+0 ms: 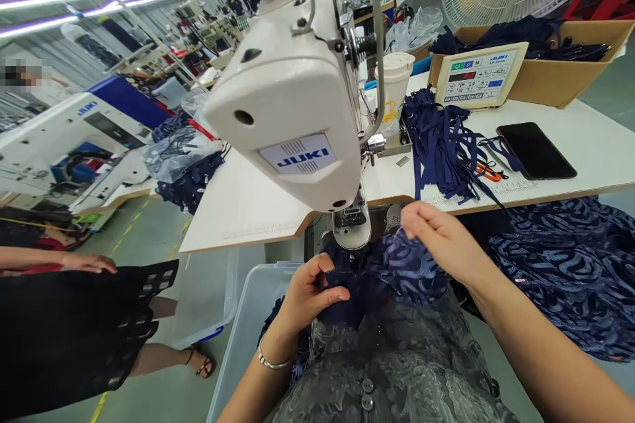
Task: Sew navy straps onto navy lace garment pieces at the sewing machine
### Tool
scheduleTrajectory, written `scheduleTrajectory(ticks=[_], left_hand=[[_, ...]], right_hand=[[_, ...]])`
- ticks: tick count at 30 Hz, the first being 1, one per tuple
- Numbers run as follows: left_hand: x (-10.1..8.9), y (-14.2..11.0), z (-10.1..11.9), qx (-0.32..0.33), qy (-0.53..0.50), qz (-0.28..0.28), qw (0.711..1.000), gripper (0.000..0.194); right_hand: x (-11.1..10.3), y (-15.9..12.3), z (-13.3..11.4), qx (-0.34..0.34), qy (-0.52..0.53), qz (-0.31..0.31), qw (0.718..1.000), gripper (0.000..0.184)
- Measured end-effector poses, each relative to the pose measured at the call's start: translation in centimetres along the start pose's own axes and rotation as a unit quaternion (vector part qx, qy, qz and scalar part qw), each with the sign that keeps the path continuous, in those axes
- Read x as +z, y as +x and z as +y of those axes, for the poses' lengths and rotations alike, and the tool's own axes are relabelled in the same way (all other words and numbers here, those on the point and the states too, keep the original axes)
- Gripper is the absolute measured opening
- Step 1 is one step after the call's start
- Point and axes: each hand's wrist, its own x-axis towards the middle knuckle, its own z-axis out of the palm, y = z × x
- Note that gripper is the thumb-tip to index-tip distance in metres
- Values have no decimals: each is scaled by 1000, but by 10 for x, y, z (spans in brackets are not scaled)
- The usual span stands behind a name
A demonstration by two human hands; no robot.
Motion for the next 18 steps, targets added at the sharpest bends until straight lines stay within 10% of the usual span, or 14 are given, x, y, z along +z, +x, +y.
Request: scheduleTrajectory(ticks=[3,6,14,18], left_hand=[[-2,-1,0,-4,8,4,1000,51],[-2,-1,1,3,8,2,1000,52],[0,-1,-1,-4,9,-1,1000,49],[0,-1,-1,7,14,2,1000,46]], right_hand=[[-8,3,7,24,24,136,990,33],[-10,-2,8,61,24,138,988,33],[23,-21,-13,45,-15,-222,974,38],[41,-23,-13,73,-22,-301,951,44]])
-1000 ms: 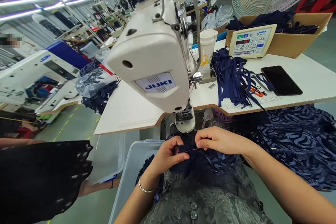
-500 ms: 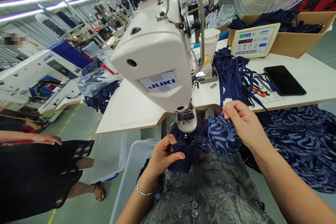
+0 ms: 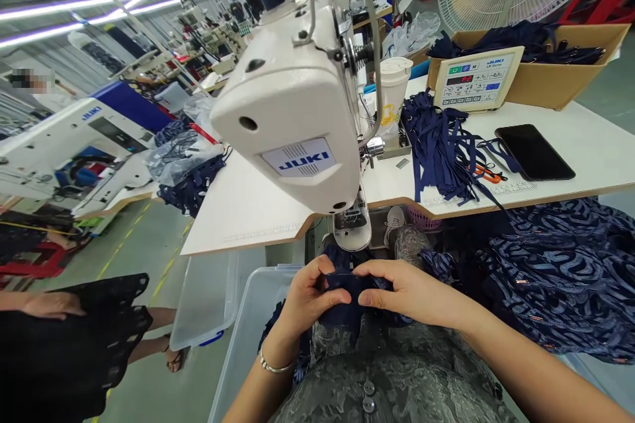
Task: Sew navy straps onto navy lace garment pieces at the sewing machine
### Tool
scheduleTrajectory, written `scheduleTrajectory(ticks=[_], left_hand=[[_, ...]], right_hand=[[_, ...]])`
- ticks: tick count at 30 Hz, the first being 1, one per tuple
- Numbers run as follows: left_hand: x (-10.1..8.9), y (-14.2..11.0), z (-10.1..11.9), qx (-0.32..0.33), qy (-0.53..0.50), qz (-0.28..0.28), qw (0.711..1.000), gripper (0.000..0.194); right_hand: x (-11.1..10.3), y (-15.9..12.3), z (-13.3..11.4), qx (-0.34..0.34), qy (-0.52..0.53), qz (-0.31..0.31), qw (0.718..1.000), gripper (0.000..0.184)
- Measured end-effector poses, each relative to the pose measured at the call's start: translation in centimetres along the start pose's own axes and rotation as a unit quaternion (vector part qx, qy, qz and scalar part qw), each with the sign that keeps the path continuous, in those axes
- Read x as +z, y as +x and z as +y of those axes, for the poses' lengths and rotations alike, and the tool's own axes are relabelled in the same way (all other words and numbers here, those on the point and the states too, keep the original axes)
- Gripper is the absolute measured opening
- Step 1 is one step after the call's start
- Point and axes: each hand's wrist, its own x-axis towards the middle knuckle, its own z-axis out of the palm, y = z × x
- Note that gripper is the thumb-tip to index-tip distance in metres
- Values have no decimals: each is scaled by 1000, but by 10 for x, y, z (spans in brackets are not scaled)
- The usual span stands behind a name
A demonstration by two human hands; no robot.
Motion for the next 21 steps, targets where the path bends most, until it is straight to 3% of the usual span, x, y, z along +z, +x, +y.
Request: scheduleTrajectory(ticks=[5,9,11,15,21], left_hand=[[-5,1,1,46,79,8,996,43],[-9,3,3,115,183,42,975,39],[-10,4,7,131,180,40,974,34],[-7,4,14,95,94,-23,991,33],[-3,1,12,15,69,-8,997,34]], right_hand=[[3,4,-2,1,-13,-27,1000,29],[-2,4,-5,7,-64,-17,998,26],[-3,4,-7,2,-93,-5,996,25],[-4,7,-6,-4,-125,4,992,23],[-4,9,-6,7,-119,-2,993,25]])
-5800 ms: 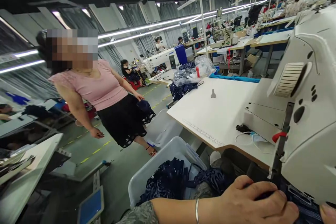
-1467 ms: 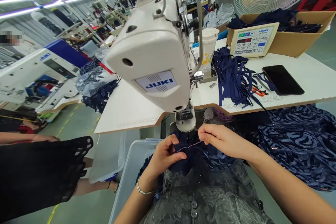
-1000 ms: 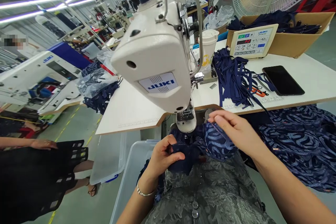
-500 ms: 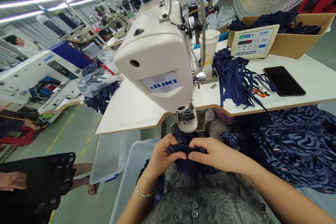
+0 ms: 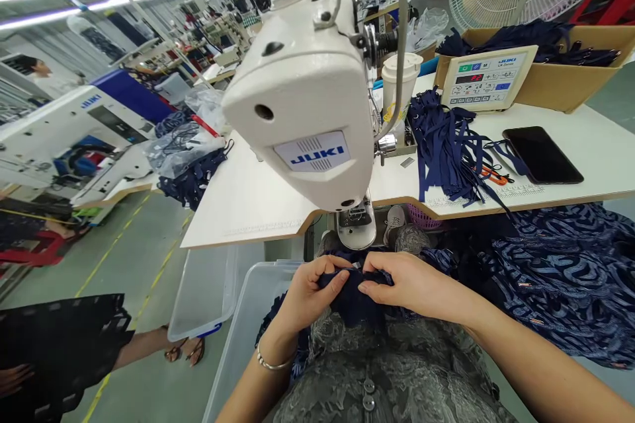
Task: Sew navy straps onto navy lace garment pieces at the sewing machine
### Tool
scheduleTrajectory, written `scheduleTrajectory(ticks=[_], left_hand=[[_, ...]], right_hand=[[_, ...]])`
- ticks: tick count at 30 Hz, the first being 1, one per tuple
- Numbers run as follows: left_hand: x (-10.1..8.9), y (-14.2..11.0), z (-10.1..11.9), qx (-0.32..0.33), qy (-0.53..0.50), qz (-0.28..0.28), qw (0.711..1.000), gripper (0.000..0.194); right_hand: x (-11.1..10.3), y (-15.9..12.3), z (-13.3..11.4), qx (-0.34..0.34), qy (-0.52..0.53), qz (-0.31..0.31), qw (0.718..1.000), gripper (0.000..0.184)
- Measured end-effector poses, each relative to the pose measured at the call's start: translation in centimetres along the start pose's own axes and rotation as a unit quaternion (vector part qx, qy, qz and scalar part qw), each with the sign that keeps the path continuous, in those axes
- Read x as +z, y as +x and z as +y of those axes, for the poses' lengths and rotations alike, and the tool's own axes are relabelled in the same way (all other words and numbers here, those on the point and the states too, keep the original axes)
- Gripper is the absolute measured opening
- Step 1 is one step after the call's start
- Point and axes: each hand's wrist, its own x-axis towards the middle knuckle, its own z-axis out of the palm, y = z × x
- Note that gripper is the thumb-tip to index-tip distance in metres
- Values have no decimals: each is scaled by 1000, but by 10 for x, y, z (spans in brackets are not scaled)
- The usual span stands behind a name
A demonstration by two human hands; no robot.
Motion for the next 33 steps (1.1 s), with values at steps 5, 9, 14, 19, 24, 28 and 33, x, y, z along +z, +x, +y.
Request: scheduleTrajectory(ticks=[5,9,14,19,24,28,33], left_hand=[[0,-1,-1,-14,-6,11,1000,34],[0,-1,0,-7,-18,6,1000,34],[0,-1,2,-7,-29,-5,1000,35],[-1,0,2,49,-44,15,998,33],[0,1,1,41,-28,32,998,33],[3,0,1,16,-25,49,998,32],[8,0,2,44,-9,70,997,31]], right_hand=[[-1,0,1,-2,12,-5,1000,23],[-1,0,1,2,14,-5,1000,23],[-4,-2,-2,18,20,-16,1000,26],[-4,-2,-4,5,65,-3,998,29],[-5,0,-2,-1,95,0,995,26],[-7,0,-4,3,49,12,999,25],[-6,-1,-3,-6,0,26,1000,25]])
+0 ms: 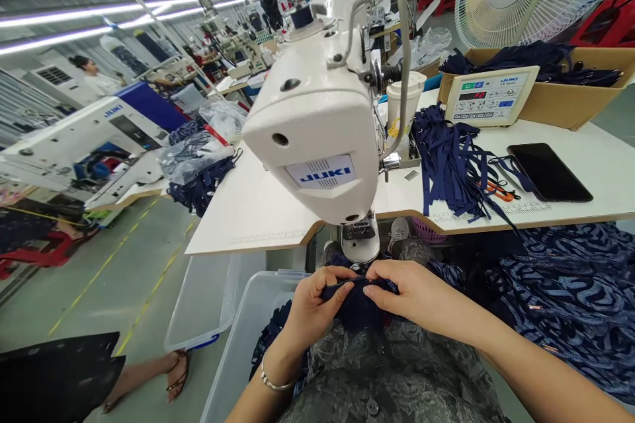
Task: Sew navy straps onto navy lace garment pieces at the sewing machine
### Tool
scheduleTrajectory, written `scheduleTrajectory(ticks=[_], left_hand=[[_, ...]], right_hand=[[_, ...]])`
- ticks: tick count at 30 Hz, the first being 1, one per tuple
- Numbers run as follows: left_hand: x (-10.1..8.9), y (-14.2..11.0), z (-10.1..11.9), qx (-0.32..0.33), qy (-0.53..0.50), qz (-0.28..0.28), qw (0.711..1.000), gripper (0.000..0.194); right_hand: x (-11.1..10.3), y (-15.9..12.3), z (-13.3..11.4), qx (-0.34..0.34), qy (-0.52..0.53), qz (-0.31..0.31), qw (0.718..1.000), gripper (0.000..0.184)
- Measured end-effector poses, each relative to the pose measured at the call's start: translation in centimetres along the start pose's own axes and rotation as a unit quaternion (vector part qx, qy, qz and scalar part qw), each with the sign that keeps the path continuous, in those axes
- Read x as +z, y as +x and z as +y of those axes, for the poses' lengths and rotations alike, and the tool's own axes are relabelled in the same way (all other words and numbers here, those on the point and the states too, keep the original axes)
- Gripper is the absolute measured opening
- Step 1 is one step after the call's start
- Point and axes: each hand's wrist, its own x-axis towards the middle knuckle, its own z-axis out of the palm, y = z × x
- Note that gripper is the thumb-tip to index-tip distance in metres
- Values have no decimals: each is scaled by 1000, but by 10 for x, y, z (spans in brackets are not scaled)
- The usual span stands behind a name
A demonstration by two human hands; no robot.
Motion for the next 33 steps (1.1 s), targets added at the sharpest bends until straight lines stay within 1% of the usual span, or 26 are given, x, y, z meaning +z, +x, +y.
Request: scheduleTrajectory(ticks=[4,7,10,12,16,22,24,25,26,28,29,30,33], left_hand=[[0,1,2,9,1,16,1000,31],[-1,2,4,12,1,31,999,31],[-2,2,3,-3,-10,44,999,31],[-3,3,3,-17,-30,48,998,31],[-2,5,2,-29,-55,43,997,28],[0,5,-1,-33,-59,49,997,27],[-1,3,1,-34,-57,51,997,19],[-3,2,2,-31,-55,39,997,12],[-4,1,5,-28,-51,17,998,15],[-8,1,12,-27,-25,-46,998,38],[-10,1,16,-33,-5,-75,997,43],[-11,2,19,-44,15,-96,994,42],[-12,4,26,-84,57,-128,987,27]], right_hand=[[-2,0,-2,-1,-4,-2,1000,24],[-8,0,-6,2,5,-18,1000,24],[-14,-1,-9,6,35,-46,998,27],[-16,-1,-10,-1,52,-53,997,28],[-15,-1,-12,4,40,-34,999,25],[-8,0,-11,-4,21,-14,1000,22],[-8,-1,-11,-5,16,-11,1000,22],[-8,-1,-11,-8,11,-10,1000,22],[-9,-2,-12,-13,7,-10,1000,22],[-10,-3,-13,-23,-4,-8,1000,23],[-11,-3,-14,-27,-8,-8,1000,23],[-12,-3,-14,-31,-10,-9,999,24],[-10,-2,-12,-36,-22,-13,999,21]])
